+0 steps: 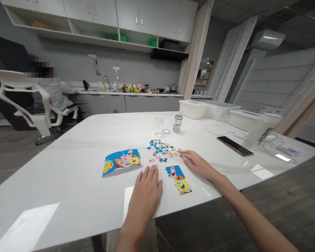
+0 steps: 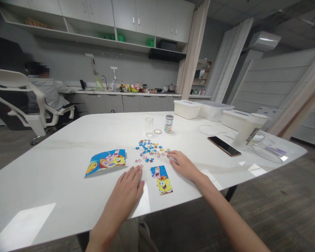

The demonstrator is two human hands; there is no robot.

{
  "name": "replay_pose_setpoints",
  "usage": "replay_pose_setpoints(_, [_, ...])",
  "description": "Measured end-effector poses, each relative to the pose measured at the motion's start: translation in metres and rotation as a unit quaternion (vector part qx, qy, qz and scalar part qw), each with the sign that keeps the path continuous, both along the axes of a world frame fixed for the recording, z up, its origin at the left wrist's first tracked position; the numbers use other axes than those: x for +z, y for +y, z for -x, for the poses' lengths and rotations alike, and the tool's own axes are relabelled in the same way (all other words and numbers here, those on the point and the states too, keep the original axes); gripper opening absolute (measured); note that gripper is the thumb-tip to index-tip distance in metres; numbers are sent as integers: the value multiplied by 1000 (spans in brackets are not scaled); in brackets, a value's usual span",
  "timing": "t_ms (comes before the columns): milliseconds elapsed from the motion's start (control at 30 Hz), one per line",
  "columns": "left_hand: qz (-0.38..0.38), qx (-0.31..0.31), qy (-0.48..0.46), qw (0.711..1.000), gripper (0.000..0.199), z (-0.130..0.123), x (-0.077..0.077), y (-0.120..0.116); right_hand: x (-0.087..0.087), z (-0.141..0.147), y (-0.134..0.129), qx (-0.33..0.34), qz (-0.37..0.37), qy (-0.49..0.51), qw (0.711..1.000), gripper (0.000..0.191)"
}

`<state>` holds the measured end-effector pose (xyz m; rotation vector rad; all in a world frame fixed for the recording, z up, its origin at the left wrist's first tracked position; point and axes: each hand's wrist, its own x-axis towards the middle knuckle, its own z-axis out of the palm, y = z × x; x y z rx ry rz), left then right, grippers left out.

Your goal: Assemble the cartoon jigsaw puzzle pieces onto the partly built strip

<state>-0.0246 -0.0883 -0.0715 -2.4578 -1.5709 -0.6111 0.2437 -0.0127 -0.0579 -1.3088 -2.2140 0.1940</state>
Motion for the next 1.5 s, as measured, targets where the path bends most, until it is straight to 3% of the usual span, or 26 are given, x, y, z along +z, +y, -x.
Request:
replay_pose_setpoints(167, [7,6,3,1000,43,0,2,0,1,1,-3,29,-5,-17,999,28])
replay_pose_setpoints(400, [115,23,-7,993,33,-3,34,10,2,16,-7,30,-9,-2,1000,23])
replay_pose_setpoints(467, [118,32,-15,992,29,-5,37,15,2,19,-7,15,-14,14,1000,25])
replay_pose_setpoints(600, [58,33,-49,997,32,-11,22,20,12,17,9,40,4,-4,999,28])
replay_pose_setpoints(733, [43,28,-75,996,38,-13,4,20,38,25,47,73,29,-46,996,23])
replay_pose_setpoints(867, [43,27,-93,994,45,-11,5,18,54,47,77,64,54,-141,986,22])
replay_pose_setpoints(1033, [112,19,-66,991,48,-9,17,16,43,56,79,64,6,-136,989,27])
replay_pose_setpoints(1167, [152,15,-44,987,50,-12,26,15,33,51,73,72,19,-124,989,30])
replay_pose_setpoints(1500, [182,-6,-19,983,49,-9,28,12,36,56,65,95,19,-125,987,23])
